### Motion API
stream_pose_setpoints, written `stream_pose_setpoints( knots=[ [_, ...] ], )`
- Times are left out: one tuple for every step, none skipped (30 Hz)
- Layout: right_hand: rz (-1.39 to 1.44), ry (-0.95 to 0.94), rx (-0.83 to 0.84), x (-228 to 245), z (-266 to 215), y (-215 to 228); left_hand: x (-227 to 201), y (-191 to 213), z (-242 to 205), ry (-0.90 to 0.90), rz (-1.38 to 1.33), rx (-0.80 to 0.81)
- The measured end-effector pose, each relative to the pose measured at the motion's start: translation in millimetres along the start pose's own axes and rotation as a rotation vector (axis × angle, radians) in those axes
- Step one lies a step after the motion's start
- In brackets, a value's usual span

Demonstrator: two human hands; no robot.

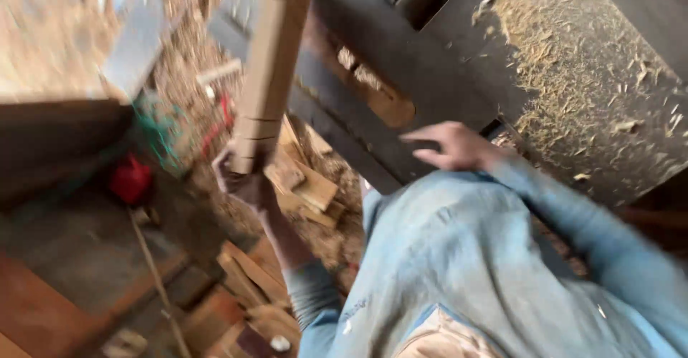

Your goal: Using a table saw to make repeated crosscuts on wooden boards following pre-marked lines.

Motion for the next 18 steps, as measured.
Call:
stream_pose_setpoints(
  knots=[
    [-0.006,0.014,0.046,-3,-25,2,11,21,-28,0.01,0.02,-0.043],
    [-0.047,-0.054,-0.06,-11,-48,13,24,33,-59,0.038,0.057,0.087],
    [-0.09,-0.127,-0.171,-18,-74,24,36,44,-92,0.072,0.09,0.225],
    [-0.096,-0.116,-0.131,-27,-82,22,39,48,-116,0.088,0.105,0.189],
    [-0.135,-0.068,-0.235,-33,-94,22,51,53,-140,0.381,-0.146,0.137],
    [-0.172,-0.018,-0.338,-39,-107,23,62,55,-166,0.666,-0.405,0.07],
    [-0.173,-0.032,-0.324,-29,-105,20,61,59,-181,0.684,-0.399,0.064],
    [-0.17,-0.028,-0.318,-18,-103,18,39,60,-189,0.172,0.066,0.236],
    [-0.171,-0.016,-0.329,-9,-96,19,23,46,-202,-0.367,0.511,0.398],
    [-0.176,-0.023,-0.331,-7,-96,17,31,51,-215,-0.363,0.504,0.402],
    [-0.184,0.007,-0.298,-2,-93,12,42,52,-227,-0.398,0.571,0.432],
    [-0.192,0.036,-0.264,3,-90,8,52,54,-238,-0.434,0.638,0.462],
    [-0.196,0.03,-0.262,6,-93,7,48,55,-243,-0.428,0.635,0.465],
    [-0.227,0.081,-0.22,12,-95,4,44,56,-248,-0.423,0.64,0.484],
    [-0.26,0.14,-0.188,18,-93,2,43,52,-247,-0.43,0.642,0.5],
    [-0.266,0.14,-0.195,15,-95,1,43,52,-245,-0.435,0.634,0.499],
    [-0.255,0.143,-0.168,13,-99,-1,42,54,-247,-0.455,0.686,0.499],
    [-0.244,0.147,-0.141,10,-103,-4,41,56,-248,-0.474,0.738,0.498]
  ],
)
Point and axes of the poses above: each hand's wrist, its own z-axis towards the middle knuckle, its own y-axis out of the back of the hand, x = y × z, the point moved 5 cm from there along z, towards the middle knuckle, and after that the axes turned 9 degrees about -x, right-handed, at the moved point
